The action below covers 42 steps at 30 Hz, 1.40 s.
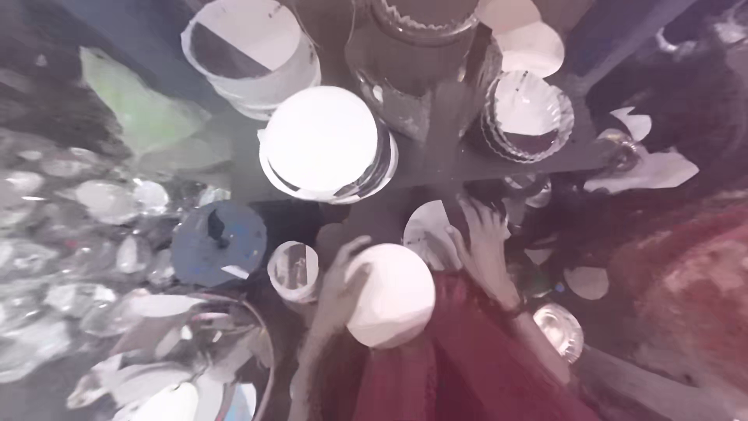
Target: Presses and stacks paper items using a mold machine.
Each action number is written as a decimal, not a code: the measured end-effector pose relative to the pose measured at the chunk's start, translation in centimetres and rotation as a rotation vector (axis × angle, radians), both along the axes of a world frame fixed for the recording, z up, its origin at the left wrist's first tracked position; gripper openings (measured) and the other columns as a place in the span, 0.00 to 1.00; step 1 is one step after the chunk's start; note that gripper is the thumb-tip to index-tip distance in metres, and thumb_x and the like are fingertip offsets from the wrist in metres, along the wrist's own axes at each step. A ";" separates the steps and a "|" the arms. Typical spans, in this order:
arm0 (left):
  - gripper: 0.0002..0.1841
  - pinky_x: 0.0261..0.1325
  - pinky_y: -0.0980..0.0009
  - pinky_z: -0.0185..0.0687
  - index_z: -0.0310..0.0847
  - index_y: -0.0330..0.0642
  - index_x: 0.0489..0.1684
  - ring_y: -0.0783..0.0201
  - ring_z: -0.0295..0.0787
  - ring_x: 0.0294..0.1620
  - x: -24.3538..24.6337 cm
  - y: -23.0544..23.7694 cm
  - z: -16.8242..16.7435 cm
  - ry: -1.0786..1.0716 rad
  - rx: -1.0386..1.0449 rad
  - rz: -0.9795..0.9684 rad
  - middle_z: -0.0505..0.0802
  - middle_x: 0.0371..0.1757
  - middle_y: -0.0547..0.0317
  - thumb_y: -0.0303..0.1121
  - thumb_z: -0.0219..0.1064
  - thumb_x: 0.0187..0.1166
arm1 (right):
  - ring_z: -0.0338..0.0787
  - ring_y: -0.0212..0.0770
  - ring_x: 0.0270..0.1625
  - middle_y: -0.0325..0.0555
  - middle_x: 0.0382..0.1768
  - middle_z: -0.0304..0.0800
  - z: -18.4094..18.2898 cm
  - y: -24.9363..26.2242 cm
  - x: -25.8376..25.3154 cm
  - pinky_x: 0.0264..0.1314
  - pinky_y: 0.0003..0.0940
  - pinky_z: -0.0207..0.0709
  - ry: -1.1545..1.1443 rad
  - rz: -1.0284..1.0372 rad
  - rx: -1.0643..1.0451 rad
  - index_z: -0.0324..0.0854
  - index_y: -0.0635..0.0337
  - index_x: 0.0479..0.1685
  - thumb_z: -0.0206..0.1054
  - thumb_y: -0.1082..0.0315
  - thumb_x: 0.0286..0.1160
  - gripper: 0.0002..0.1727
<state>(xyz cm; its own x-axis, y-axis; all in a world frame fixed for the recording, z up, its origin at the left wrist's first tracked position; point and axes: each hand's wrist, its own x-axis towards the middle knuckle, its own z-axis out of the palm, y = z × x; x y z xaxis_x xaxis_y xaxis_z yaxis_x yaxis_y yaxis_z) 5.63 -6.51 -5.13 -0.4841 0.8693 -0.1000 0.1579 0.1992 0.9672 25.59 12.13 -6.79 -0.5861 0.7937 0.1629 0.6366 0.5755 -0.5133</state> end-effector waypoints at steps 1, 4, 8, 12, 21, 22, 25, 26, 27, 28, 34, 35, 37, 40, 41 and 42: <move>0.24 0.68 0.73 0.79 0.72 0.29 0.73 0.71 0.83 0.65 -0.8 -0.5 -0.2 0.072 -0.019 0.049 0.84 0.70 0.47 0.29 0.58 0.79 | 0.72 0.73 0.79 0.64 0.80 0.73 -0.7 0.6 0.0 0.69 0.78 0.65 -0.122 -0.033 0.005 0.69 0.57 0.86 0.66 0.49 0.80 0.36; 0.16 0.72 0.69 0.77 0.84 0.29 0.60 0.68 0.86 0.65 -3.0 -1.6 -0.5 0.304 -0.014 0.131 0.91 0.62 0.45 0.28 0.56 0.82 | 0.73 0.69 0.79 0.59 0.78 0.77 -2.5 2.0 -0.2 0.70 0.77 0.62 -0.110 -0.078 0.060 0.84 0.58 0.69 0.74 0.58 0.74 0.25; 0.17 0.67 0.76 0.80 0.86 0.30 0.55 0.76 0.87 0.58 -3.6 -1.9 0.1 0.176 0.079 0.173 0.93 0.57 0.55 0.29 0.52 0.85 | 0.91 0.32 0.44 0.42 0.43 0.91 -0.6 1.7 0.2 0.51 0.31 0.86 0.578 -0.049 0.047 0.82 0.66 0.46 0.65 0.73 0.80 0.05; 0.21 0.62 0.75 0.85 0.86 0.34 0.56 0.77 0.89 0.53 -1.4 -0.2 0.8 -0.174 0.112 0.068 0.94 0.52 0.66 0.41 0.51 0.89 | 0.82 0.20 0.28 0.33 0.28 0.86 1.9 -1.7 -1.0 0.34 0.19 0.80 0.673 0.132 -0.326 0.82 0.62 0.39 0.64 0.70 0.82 0.06; 0.16 0.57 0.74 0.83 0.79 0.25 0.61 0.74 0.87 0.49 -2.3 -1.1 0.2 0.273 -0.024 0.283 0.90 0.52 0.48 0.30 0.56 0.86 | 0.73 0.72 0.81 0.62 0.77 0.80 -2.9 1.1 -0.2 0.75 0.80 0.56 -0.027 -0.062 0.167 0.85 0.61 0.67 0.71 0.59 0.76 0.23; 0.18 0.62 0.77 0.82 0.76 0.26 0.66 0.76 0.86 0.56 -3.0 -1.7 0.1 0.275 0.030 0.299 0.89 0.59 0.48 0.30 0.55 0.85 | 0.82 0.67 0.72 0.62 0.67 0.87 -2.5 1.5 0.1 0.71 0.73 0.65 0.125 -0.035 0.226 0.89 0.64 0.56 0.70 0.65 0.76 0.15; 0.20 0.73 0.75 0.76 0.73 0.23 0.70 0.73 0.81 0.68 -4.3 -3.3 -0.1 0.234 0.174 0.277 0.84 0.69 0.46 0.27 0.54 0.83 | 0.88 0.22 0.48 0.37 0.43 0.89 -0.5 1.7 0.0 0.58 0.22 0.83 0.627 0.017 0.006 0.81 0.69 0.47 0.62 0.74 0.81 0.06; 0.18 0.72 0.74 0.77 0.78 0.25 0.65 0.74 0.82 0.67 -4.3 -3.5 -0.3 0.174 0.216 0.267 0.88 0.65 0.51 0.25 0.53 0.83 | 0.86 0.14 0.42 0.25 0.39 0.88 0.6 1.6 -0.4 0.50 0.15 0.83 0.730 0.049 -0.145 0.77 0.63 0.47 0.60 0.75 0.81 0.03; 0.16 0.71 0.74 0.78 0.83 0.28 0.59 0.76 0.83 0.64 -4.0 -3.6 -0.3 0.105 0.247 0.236 0.91 0.61 0.56 0.24 0.51 0.83 | 0.84 0.11 0.38 0.20 0.35 0.86 1.5 1.4 -0.8 0.44 0.13 0.81 0.756 0.103 -0.256 0.76 0.60 0.46 0.60 0.75 0.82 0.03; 0.17 0.68 0.76 0.79 0.86 0.33 0.56 0.78 0.84 0.60 -3.6 -3.3 -0.2 0.021 0.261 0.182 0.92 0.58 0.63 0.26 0.49 0.85 | 0.84 0.11 0.36 0.21 0.34 0.87 2.2 0.9 -1.3 0.41 0.13 0.81 0.728 0.179 -0.307 0.78 0.61 0.45 0.61 0.73 0.82 0.03; 0.10 0.44 0.81 0.85 0.86 0.31 0.44 0.85 0.86 0.34 -0.2 -0.5 1.3 -0.129 0.116 0.194 0.91 0.33 0.69 0.30 0.64 0.79 | 0.95 0.46 0.45 0.48 0.41 0.96 6.0 -2.0 -8.1 0.51 0.38 0.87 0.302 0.483 0.154 0.94 0.57 0.40 0.65 0.60 0.80 0.14; 0.09 0.44 0.81 0.85 0.85 0.31 0.44 0.84 0.86 0.33 -0.3 -0.4 1.7 -0.131 0.107 0.276 0.90 0.32 0.69 0.28 0.64 0.78 | 0.94 0.50 0.49 0.50 0.45 0.96 7.0 -1.4 -9.7 0.54 0.43 0.86 0.314 0.483 0.193 0.94 0.57 0.44 0.64 0.59 0.81 0.15; 0.07 0.42 0.80 0.87 0.83 0.33 0.47 0.83 0.88 0.34 -1.0 -0.7 1.9 -0.150 0.223 0.476 0.92 0.34 0.72 0.24 0.63 0.77 | 0.92 0.56 0.54 0.54 0.52 0.94 9.2 0.4 -13.3 0.56 0.53 0.83 0.345 0.480 0.279 0.92 0.59 0.54 0.66 0.58 0.80 0.17; 0.23 0.54 0.80 0.86 0.68 0.26 0.73 0.80 0.88 0.52 -3.6 -2.0 1.7 -0.064 0.383 0.710 0.88 0.64 0.57 0.22 0.57 0.77 | 0.85 0.65 0.67 0.61 0.67 0.86 10.7 3.2 -19.3 0.69 0.65 0.75 0.224 0.457 0.372 0.78 0.60 0.77 0.68 0.50 0.79 0.31; 0.26 0.58 0.82 0.82 0.63 0.26 0.79 0.81 0.85 0.57 -4.4 -2.6 2.1 -0.047 0.344 0.780 0.84 0.70 0.53 0.24 0.53 0.80 | 0.80 0.67 0.73 0.63 0.73 0.81 10.7 3.9 -20.9 0.72 0.68 0.70 0.127 0.427 0.362 0.72 0.60 0.83 0.68 0.46 0.79 0.37; 0.26 0.60 0.83 0.81 0.61 0.27 0.82 0.82 0.85 0.59 -5.1 -3.2 2.3 -0.069 0.334 0.842 0.83 0.72 0.53 0.25 0.48 0.83 | 0.75 0.70 0.78 0.65 0.78 0.75 10.7 4.5 -22.2 0.75 0.71 0.65 0.017 0.395 0.319 0.66 0.61 0.87 0.67 0.44 0.80 0.41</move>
